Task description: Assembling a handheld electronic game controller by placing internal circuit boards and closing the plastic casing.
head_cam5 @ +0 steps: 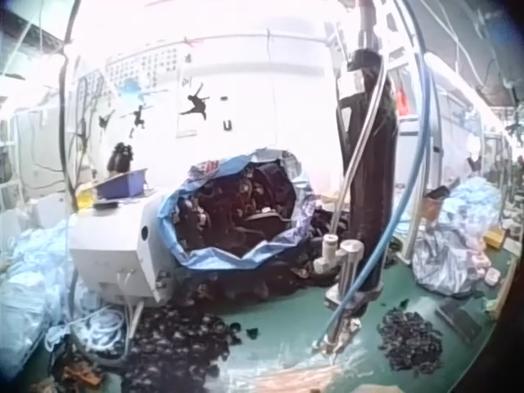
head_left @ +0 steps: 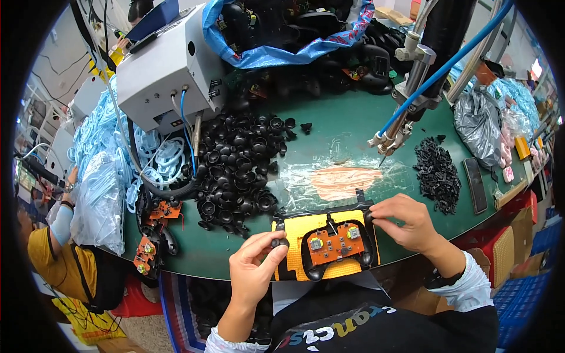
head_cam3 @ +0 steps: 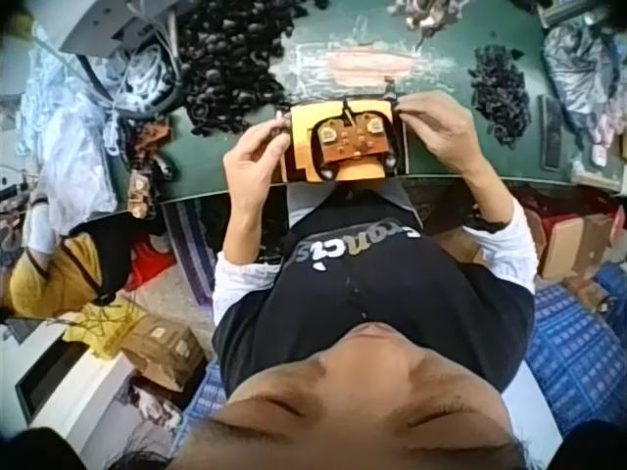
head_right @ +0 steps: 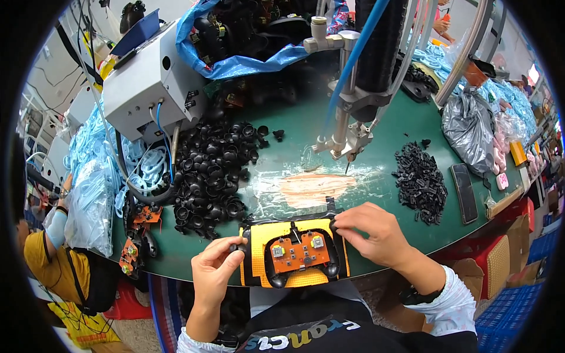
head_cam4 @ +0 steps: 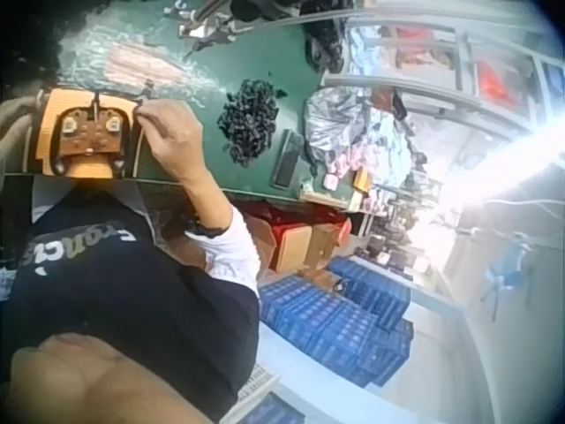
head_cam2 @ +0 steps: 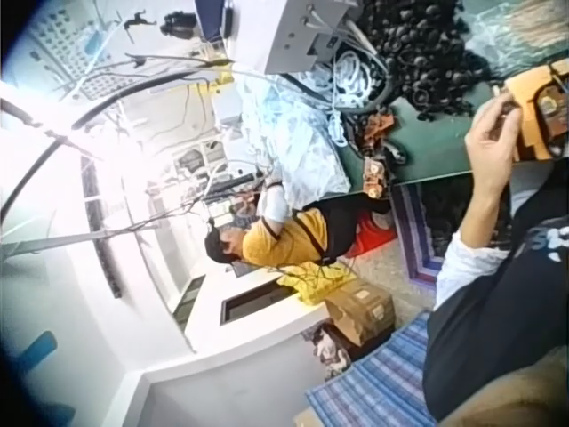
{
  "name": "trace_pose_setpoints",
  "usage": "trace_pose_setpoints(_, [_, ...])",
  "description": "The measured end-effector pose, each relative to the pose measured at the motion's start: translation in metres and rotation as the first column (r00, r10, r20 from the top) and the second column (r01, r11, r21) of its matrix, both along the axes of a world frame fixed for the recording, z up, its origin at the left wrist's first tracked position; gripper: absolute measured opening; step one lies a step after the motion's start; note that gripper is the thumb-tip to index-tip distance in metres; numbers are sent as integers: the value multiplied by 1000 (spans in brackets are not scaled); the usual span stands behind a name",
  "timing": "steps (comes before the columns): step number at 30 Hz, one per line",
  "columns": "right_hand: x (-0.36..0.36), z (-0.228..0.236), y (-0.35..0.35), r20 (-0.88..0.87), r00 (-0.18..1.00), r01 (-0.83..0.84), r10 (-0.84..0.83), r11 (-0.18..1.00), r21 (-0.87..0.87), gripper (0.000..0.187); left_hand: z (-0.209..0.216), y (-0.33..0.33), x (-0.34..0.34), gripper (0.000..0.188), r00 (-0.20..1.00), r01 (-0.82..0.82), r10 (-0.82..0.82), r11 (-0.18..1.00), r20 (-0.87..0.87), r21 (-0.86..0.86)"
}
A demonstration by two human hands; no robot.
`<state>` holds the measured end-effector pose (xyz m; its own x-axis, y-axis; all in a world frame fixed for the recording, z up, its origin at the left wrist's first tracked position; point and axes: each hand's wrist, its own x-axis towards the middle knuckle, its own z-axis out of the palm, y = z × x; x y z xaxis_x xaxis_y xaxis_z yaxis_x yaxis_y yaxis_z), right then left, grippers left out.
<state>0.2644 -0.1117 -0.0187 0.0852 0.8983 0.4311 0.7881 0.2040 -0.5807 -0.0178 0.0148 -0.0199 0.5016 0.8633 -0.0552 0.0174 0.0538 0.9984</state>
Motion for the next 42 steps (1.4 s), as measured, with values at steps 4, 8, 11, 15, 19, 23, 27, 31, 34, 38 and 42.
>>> trace_pose_setpoints(4, [-20,12,2,-84,995,-57,60,998,40,17,-3,-5,7,27,998,37,-26,971,-50,238])
trace_pose_setpoints(8, [-26,5,8,-88,989,-116,117,993,25,17,0,-11,23,26,989,88,-39,932,-142,352])
trace_pose_setpoints(11, [-26,3,6,-28,994,-105,105,994,10,21,-5,-15,33,25,982,121,-42,890,-184,439])
trace_pose_setpoints(15, [-27,3,8,-32,994,-107,106,994,-11,20,-9,-13,38,24,955,175,-9,826,-297,536])
trace_pose_setpoints(19, [-26,7,11,-37,989,-146,145,988,-43,20,-9,-10,38,25,930,224,-9,805,-366,550])
trace_pose_setpoints(23, [-22,11,16,-12,975,-221,221,974,-49,17,-7,-8,40,23,930,243,-29,794,-366,557])
trace_pose_setpoints(27, [-21,11,17,-47,976,-217,213,973,-82,18,-3,-6,37,22,947,201,-24,824,-321,530])
trace_pose_setpoints(31, [-21,9,13,-59,972,-232,226,966,-112,21,-4,-9,36,22,930,242,-30,800,-366,549])
trace_pose_setpoints(34, [-19,10,15,-89,967,-249,239,960,-129,21,-6,-9,36,23,931,248,-40,798,-363,549])
trace_pose_setpoints(38, [-19,13,17,-134,963,-256,236,953,-160,18,1,-10,36,24,910,297,-57,780,-411,551])
trace_pose_setpoints(42, [-22,19,17,-119,977,-197,176,961,-194,22,2,-13,36,25,905,307,-64,784,-421,540])
